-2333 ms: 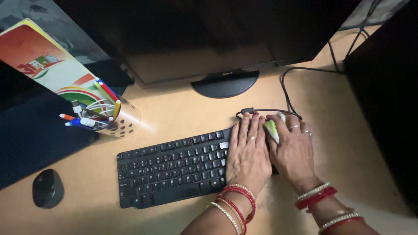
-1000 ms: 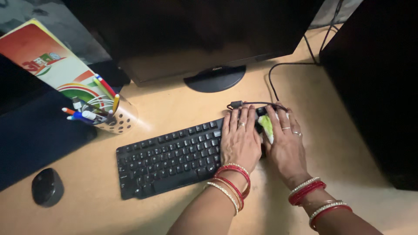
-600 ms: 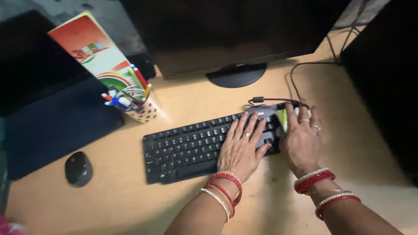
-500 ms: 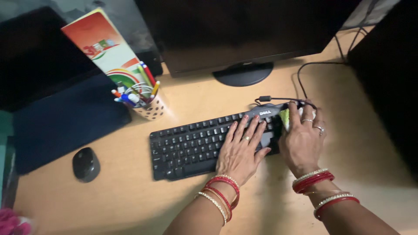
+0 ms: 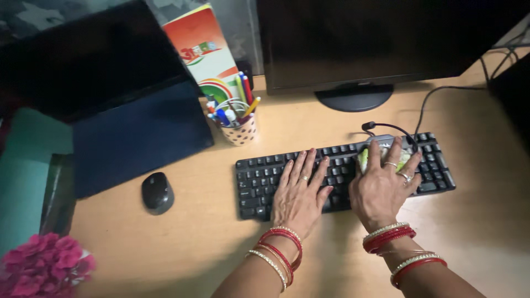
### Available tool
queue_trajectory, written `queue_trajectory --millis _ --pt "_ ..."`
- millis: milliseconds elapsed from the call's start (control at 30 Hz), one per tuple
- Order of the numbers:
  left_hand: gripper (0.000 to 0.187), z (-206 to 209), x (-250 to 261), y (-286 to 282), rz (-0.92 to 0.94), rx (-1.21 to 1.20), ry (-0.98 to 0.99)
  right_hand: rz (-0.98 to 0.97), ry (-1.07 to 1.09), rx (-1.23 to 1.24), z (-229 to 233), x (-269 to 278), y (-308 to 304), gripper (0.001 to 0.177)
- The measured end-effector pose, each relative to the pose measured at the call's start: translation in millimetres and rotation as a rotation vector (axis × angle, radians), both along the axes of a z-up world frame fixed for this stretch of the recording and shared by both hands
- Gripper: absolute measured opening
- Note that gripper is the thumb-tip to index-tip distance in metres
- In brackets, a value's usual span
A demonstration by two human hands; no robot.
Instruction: The person wipes a black computer keyboard with a cloth, then moves a pink flower arrangement and a striped cloth to a nearby shelf, and finally adjusts the monitor and its cables.
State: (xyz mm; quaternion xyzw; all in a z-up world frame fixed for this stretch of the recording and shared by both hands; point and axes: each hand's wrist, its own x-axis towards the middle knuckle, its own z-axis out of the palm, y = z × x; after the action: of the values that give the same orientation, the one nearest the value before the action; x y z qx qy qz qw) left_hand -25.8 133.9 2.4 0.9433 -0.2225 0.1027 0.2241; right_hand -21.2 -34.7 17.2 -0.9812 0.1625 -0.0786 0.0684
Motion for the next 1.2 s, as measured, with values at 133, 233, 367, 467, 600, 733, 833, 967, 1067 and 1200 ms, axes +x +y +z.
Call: queue_trajectory --millis 133,233,367,467,600,733,833,967,1067,1200 --pt "0.061 -0.5 0.8 20.3 0.044 0.022 -0.009 -0.023 -0.036 0.059 -4.0 3.7 22.9 0.093" --pt "0.059 -1.3 1.6 36.1 0.095 0.028 -0.011 -0.03 -0.035 0.076 -6.9 3.1 46.3 0.099" --pt "0.056 0.2 -0.1 58.3 0.192 0.024 -0.017 0.009 -0.05 0.043 -9.4 0.7 77.5 0.101" --pt "0.056 0.2 1.8 72.5 0.257 0.016 -0.007 0.052 -0.061 0.046 -10.9 2.6 100.4 0.095" --pt "0.067 -4.2 1.8 88.5 0.324 -0.112 0.039 0.199 -0.194 0.111 -9.9 7.0 125.5 0.067" --pt "0.068 -10.5 4.0 97.5 0.445 -0.238 0.064 0.262 -0.159 0.139 -7.6 8.6 150.5 0.055" --pt "0.071 -14.9 5.2 99.6 0.435 -0.269 0.125 0.377 -0.223 0.173 -4.6 9.0 162.5 0.047" --pt "0.074 -18.9 8.7 101.3 0.4 -0.217 0.062 0.489 -0.256 0.465 7.3 20.8 179.2 0.059" --pt "0.072 -19.4 9.1 96.9 0.413 -0.235 0.087 0.622 -0.371 0.649 15.1 32.8 189.3 0.066" --pt "0.074 -21.1 7.2 98.6 0.387 -0.204 0.033 0.47 -0.186 0.622 11.9 50.0 191.1 0.046"
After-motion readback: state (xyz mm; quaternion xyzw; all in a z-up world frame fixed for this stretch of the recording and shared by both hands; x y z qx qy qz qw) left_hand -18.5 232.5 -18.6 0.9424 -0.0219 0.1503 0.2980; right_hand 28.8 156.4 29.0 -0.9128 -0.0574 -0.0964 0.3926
